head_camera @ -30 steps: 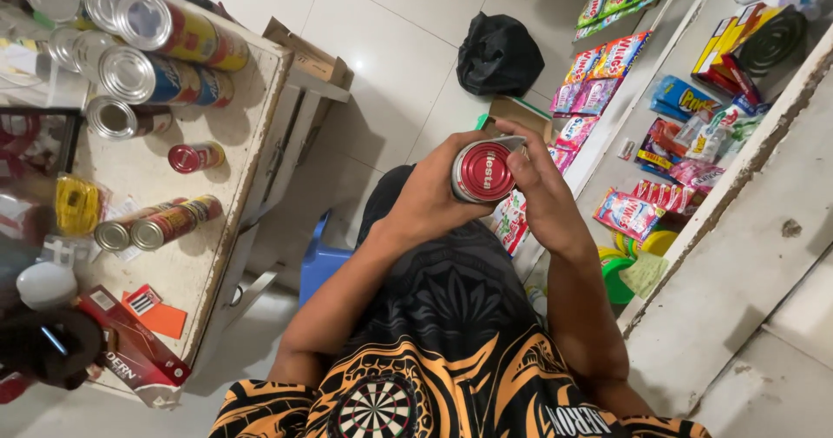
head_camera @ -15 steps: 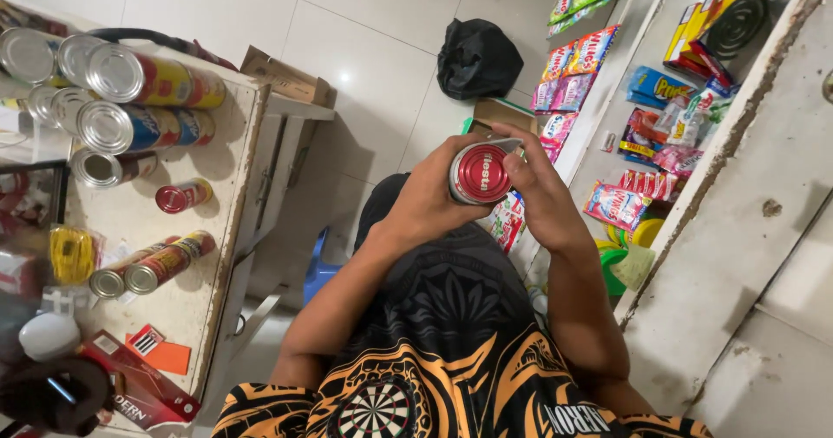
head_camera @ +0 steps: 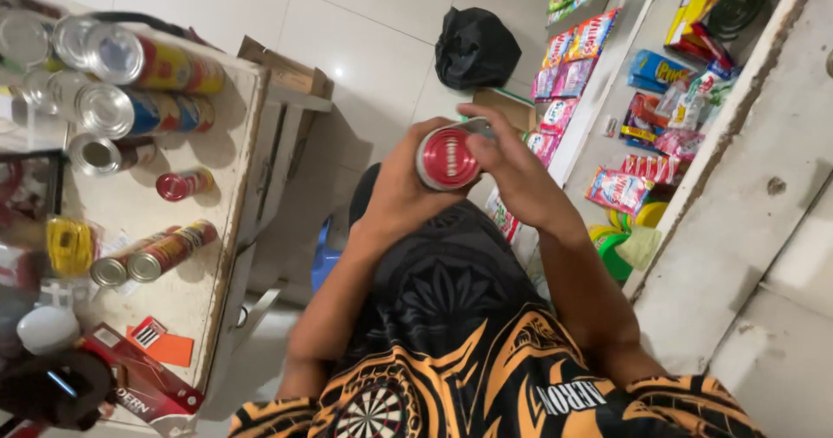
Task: Wiping canned food containers with a cloth and placing them on a shelf in a store.
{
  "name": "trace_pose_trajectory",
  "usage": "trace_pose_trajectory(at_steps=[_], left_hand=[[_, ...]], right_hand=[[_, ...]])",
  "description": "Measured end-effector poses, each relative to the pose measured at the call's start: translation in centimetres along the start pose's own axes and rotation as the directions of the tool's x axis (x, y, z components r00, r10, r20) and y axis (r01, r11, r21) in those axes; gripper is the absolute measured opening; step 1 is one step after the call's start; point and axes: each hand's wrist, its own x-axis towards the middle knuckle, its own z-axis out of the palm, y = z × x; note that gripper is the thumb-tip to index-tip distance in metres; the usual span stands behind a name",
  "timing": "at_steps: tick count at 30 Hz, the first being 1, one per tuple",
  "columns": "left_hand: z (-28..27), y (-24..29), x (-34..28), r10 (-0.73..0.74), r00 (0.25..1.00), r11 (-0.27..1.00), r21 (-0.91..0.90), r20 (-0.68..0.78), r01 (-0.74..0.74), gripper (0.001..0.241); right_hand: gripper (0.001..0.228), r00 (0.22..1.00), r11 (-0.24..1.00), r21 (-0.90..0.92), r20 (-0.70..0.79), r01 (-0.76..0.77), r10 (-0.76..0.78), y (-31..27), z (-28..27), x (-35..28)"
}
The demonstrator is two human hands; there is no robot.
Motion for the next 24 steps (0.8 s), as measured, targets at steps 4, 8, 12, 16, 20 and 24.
trace_pose_trajectory(at_steps=[4, 8, 12, 16, 20, 24], left_hand=[[-1.6, -1.7, -3.3, -0.035, 0.994, 0.999, 0.02, -0.103, 0.037, 0.078], [-2.4, -1.7, -5.6, 0.123, 0.963, 0.991, 0.076, -0.24, -0.108, 0.068], [-3.1, -1.1, -6.4, 0.227, 0.934, 0.974, 0.075, -0.275, -0.215, 0.064], [-2.8, -0.8, -5.4, 0.285, 0.919, 0.958, 0.07, -0.274, -0.277, 0.063], [-3.4, -1.7, -3.2, 0.372, 0.923, 0.928, 0.029, -0.101, -0.371, 0.071], [-5.5, 0.1, 0.1, 0.413, 0.859, 0.911, -0.138, 0.302, -0.389, 0.071]], right_hand=[[0.071, 0.993, 1.0, 0.015, 0.12, -0.022, 0.02, -1.3, 3.6, 1.0], [0.064, 0.972, 0.994, -0.099, 0.234, 0.036, -0.012, -0.5, 5.9, 1.0], [0.074, 0.956, 0.918, 0.397, 0.268, 0.005, -0.121, 3.2, 6.2, 0.7], [0.087, 0.979, 0.823, 0.566, 0.187, -0.039, -0.083, 4.0, 6.8, -0.7], [0.093, 0.993, 0.779, 0.623, 0.029, 0.073, -0.117, 4.5, 6.6, -0.7], [0.105, 0.992, 0.9, 0.421, -0.01, 0.117, -0.124, 3.8, 4.5, -1.3]])
